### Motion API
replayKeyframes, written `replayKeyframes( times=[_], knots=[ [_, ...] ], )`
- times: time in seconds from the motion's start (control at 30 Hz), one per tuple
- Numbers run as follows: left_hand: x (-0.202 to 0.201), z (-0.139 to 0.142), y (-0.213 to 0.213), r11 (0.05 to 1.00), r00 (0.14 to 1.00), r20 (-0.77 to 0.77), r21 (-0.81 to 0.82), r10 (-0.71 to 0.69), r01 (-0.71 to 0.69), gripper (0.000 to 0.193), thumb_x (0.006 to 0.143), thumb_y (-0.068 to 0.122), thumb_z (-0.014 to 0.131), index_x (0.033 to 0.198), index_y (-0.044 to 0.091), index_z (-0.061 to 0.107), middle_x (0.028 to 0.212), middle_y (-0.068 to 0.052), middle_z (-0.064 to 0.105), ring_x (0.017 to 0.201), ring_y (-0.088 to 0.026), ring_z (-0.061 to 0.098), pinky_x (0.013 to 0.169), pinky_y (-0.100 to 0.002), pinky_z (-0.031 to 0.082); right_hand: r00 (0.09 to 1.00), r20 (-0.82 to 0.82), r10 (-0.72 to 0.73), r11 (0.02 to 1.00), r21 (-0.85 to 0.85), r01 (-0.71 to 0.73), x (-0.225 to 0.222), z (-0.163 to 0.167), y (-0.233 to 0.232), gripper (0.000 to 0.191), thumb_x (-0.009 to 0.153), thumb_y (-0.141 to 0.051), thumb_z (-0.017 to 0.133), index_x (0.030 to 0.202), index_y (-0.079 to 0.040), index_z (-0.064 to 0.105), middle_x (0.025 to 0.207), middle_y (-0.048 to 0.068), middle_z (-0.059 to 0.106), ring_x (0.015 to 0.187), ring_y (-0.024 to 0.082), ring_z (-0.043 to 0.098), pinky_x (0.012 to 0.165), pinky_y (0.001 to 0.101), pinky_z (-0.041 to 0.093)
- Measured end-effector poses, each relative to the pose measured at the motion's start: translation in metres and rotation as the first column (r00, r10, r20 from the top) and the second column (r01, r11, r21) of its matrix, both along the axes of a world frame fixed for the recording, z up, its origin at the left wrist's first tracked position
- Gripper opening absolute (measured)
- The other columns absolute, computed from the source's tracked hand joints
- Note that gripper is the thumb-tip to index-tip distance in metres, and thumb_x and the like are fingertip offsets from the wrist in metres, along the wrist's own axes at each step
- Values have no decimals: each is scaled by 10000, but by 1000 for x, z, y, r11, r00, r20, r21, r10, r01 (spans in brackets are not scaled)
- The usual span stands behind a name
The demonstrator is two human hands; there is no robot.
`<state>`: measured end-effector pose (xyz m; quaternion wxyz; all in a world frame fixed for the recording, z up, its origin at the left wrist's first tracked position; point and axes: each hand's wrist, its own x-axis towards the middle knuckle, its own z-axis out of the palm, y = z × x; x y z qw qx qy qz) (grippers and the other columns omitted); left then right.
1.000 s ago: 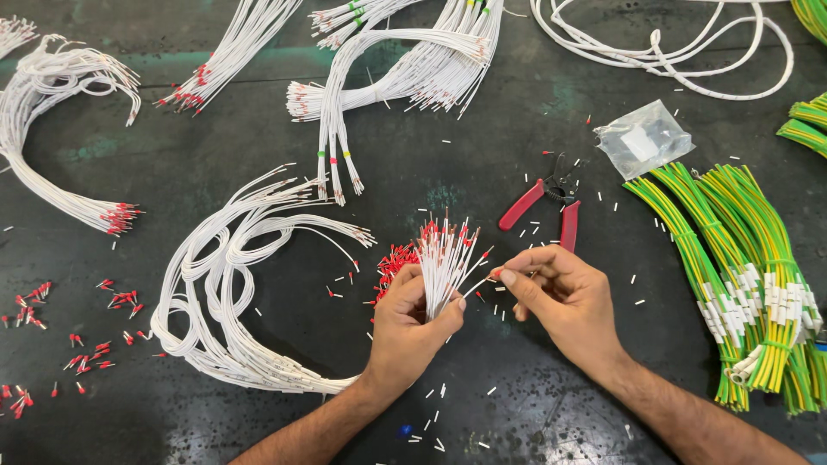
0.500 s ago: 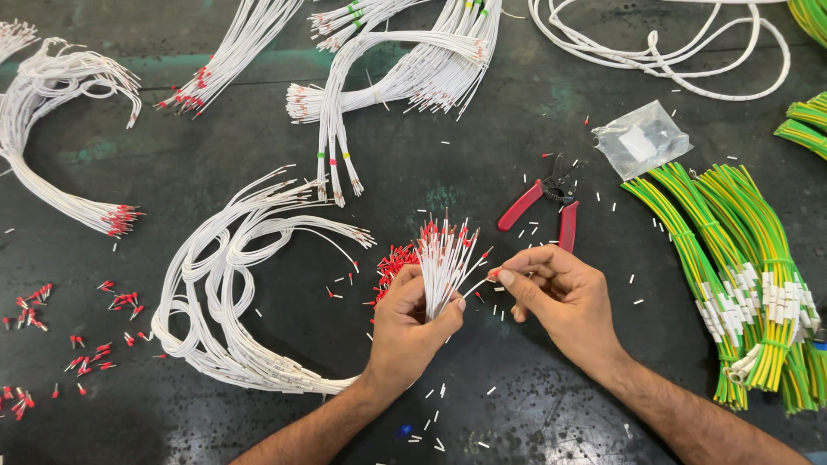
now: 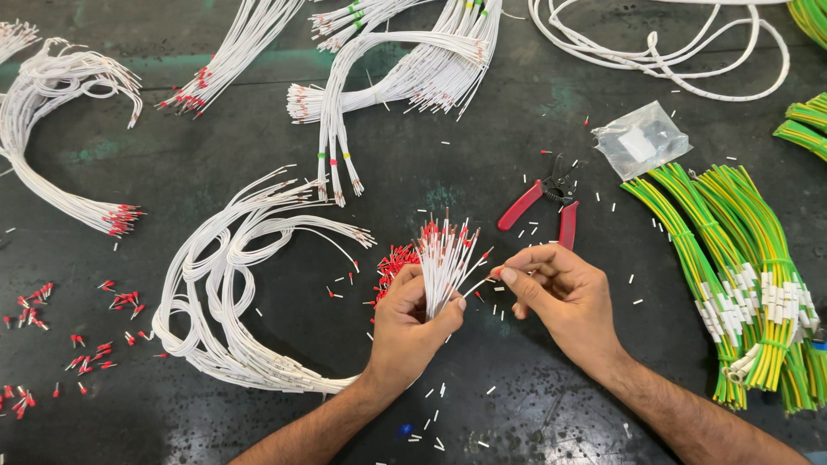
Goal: The person holds a bundle of white cable harnesses in one hand and pushes small red insulated connector caps onto the stripped wire ends one at a time, gathering the finished wires into a fanned bundle on the workbench. Discarded trimmings and additional green and white cable bundles lie around the work area.
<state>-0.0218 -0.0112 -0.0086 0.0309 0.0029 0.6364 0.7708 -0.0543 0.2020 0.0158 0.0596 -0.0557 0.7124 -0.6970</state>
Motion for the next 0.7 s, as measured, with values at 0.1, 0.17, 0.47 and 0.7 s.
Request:
replayKeyframes(
  times=[0.1,0.17,0.47,0.7],
  knots=[
    [0,1,0,1000,1000,12,5,6,-6,61,877,21,728,920,-7,695,1045,-9,507,675,-30,589,535,-205,483,1000,6,-8,1000,2,8,0,-1,0,127,939,-54,695,1046,14,685,947,103,781,645,67,617,563,228,519],
    [0,1,0,1000,1000,12,1,6,-6,62,879,21,728,922,-10,697,1042,-9,505,671,-29,589,529,-203,482,1000,-12,4,1000,-13,-4,0,-2,0,125,941,-53,694,1045,14,682,954,108,781,644,67,620,558,228,522],
    [0,2,0,1000,1000,14,22,-4,4,60,880,19,723,923,-10,694,1043,-5,502,672,-26,586,528,-200,478,1000,-8,11,1000,-17,-11,1,-4,0,119,935,-53,697,1037,7,681,966,117,795,625,64,619,544,227,520],
    [0,0,0,1000,1000,-9,-9,-4,4,62,876,18,729,926,-6,701,1052,-4,500,708,-22,564,569,-202,471,1000,-9,3,1000,1,-3,1,-3,-1,121,931,-58,702,1031,6,681,958,116,799,609,64,620,532,224,513]
  ],
)
